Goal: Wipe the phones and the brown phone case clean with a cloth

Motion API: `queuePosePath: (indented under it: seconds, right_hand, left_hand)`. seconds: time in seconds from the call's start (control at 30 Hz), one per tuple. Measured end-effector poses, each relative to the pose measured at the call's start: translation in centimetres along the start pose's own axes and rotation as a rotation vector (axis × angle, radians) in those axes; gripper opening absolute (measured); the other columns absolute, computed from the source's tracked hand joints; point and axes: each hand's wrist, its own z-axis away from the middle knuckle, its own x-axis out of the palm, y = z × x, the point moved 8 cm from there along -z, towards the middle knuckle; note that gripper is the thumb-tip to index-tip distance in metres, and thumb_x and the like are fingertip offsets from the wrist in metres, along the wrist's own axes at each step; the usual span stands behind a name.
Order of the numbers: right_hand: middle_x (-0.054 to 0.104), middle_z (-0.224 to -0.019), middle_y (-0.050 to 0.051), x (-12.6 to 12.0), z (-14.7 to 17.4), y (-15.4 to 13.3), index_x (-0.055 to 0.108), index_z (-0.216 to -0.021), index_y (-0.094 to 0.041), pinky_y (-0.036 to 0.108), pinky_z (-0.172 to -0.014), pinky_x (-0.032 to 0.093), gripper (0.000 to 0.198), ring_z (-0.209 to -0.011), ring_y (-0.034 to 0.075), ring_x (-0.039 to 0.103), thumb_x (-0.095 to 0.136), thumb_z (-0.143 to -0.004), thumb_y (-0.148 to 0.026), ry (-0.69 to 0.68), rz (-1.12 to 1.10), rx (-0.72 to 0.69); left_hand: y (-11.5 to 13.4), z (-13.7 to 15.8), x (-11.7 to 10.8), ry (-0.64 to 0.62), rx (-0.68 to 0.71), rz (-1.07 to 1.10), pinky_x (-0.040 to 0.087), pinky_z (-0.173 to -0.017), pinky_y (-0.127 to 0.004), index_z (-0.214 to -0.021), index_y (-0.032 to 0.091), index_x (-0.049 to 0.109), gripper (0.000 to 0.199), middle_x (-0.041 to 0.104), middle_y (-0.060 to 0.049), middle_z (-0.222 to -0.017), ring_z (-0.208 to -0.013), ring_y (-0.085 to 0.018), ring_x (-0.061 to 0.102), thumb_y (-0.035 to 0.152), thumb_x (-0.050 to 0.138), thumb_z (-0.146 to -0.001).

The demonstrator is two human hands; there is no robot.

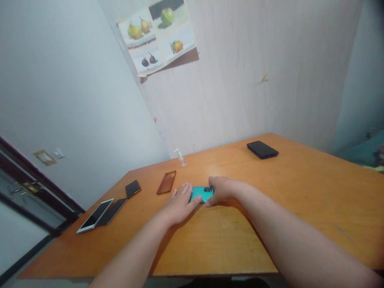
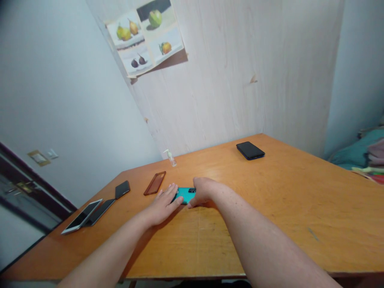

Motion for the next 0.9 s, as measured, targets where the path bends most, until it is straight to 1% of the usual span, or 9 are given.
queuePosePath:
  seconds: [0.1,0.2,0.27,0.4,0.5,0.6,0.77,0.83,0.9]
  right_hand:
    - [0.068,-0.112,0.012,-0.2,0.1,0.0,0.059,-0.112,-0.021,0.032,-0.066,0.047,0.077,-0.095,0.029,0.065,0.079,-0.051,-0.064,-0.007,-0.009,0.013]
    - [0.068,-0.111,0.012,-0.1,-0.1,0.3,0.059,-0.111,-0.021,0.032,-0.066,0.046,0.08,-0.094,0.029,0.065,0.079,-0.049,-0.066,-0.002,-0.013,0.022]
    - [0.068,-0.11,0.012,0.1,-0.3,0.4,0.059,-0.11,-0.02,0.032,-0.065,0.046,0.079,-0.094,0.03,0.065,0.078,-0.05,-0.067,0.008,0.0,0.015]
    - [0.069,-0.104,0.011,0.6,-0.6,0.6,0.059,-0.109,-0.02,0.03,-0.063,0.045,0.077,-0.09,0.028,0.065,0.078,-0.05,-0.066,0.021,0.01,-0.005]
    - [0.069,-0.1,0.009,0.8,-0.7,0.7,0.059,-0.108,-0.021,0.029,-0.062,0.044,0.076,-0.087,0.027,0.065,0.078,-0.05,-0.065,0.022,0.001,-0.002]
    - [0.069,-0.102,0.009,0.7,-0.7,0.8,0.059,-0.109,-0.021,0.03,-0.063,0.044,0.078,-0.089,0.027,0.065,0.078,-0.049,-0.067,0.019,-0.01,-0.002]
    - [0.068,-0.11,0.01,0.5,-0.7,0.9,0.058,-0.111,-0.022,0.031,-0.066,0.045,0.081,-0.094,0.028,0.065,0.079,-0.047,-0.068,0.005,-0.026,0.014]
    - [0.067,-0.111,0.011,0.4,-0.6,0.8,0.058,-0.111,-0.022,0.031,-0.067,0.046,0.081,-0.094,0.029,0.065,0.079,-0.048,-0.068,0.004,-0.028,0.019]
    - [0.068,-0.111,0.011,0.3,-0.6,0.7,0.059,-0.111,-0.022,0.031,-0.067,0.046,0.08,-0.094,0.029,0.065,0.079,-0.048,-0.067,0.001,-0.022,0.016]
  left_hand:
    - [-2.7,0.4,0.0,0.027,-0.107,-0.029,0.011,-0.118,-0.056,-0.153,0.01,0.021,0.091,0.013,-0.017,-0.159,-0.149,-0.03,0.009,0.075,0.011,-0.09]
    - [-2.6,0.9,0.0,0.053,-0.123,-0.045,0.01,-0.118,-0.055,-0.153,0.008,0.02,0.094,0.014,-0.019,-0.159,-0.149,-0.032,0.007,0.076,0.012,-0.089]
    - [-0.7,1.1,0.1,0.06,-0.051,-0.045,0.008,-0.119,-0.053,-0.154,0.009,0.018,0.093,0.014,-0.019,-0.159,-0.149,-0.031,0.007,0.076,0.015,-0.089]
    - [5.1,2.0,0.5,0.013,0.212,0.008,0.009,-0.121,-0.049,-0.156,0.016,0.014,0.086,0.013,-0.013,-0.161,-0.15,-0.029,0.008,0.072,0.022,-0.091]
    - [7.0,2.5,0.6,0.003,0.301,0.039,0.009,-0.121,-0.05,-0.156,0.019,0.011,0.084,0.011,-0.011,-0.162,-0.15,-0.029,0.007,0.071,0.025,-0.092]
    - [5.4,2.5,0.5,0.012,0.241,0.02,0.007,-0.121,-0.051,-0.156,0.019,0.012,0.084,0.011,-0.01,-0.162,-0.15,-0.028,0.007,0.071,0.023,-0.092]
    - [-0.5,2.7,0.0,0.048,0.004,-0.042,0.008,-0.12,-0.053,-0.155,0.013,0.013,0.09,0.008,-0.015,-0.161,-0.15,-0.029,0.004,0.074,0.02,-0.09]
    - [-1.4,3.0,0.0,0.053,-0.036,-0.055,0.007,-0.12,-0.054,-0.155,0.011,0.012,0.093,0.008,-0.016,-0.161,-0.15,-0.03,0.004,0.076,0.021,-0.089]
    - [-0.8,3.2,0.0,0.053,-0.005,-0.059,0.006,-0.12,-0.054,-0.156,0.011,0.011,0.095,0.007,-0.016,-0.161,-0.15,-0.031,0.003,0.076,0.023,-0.088]
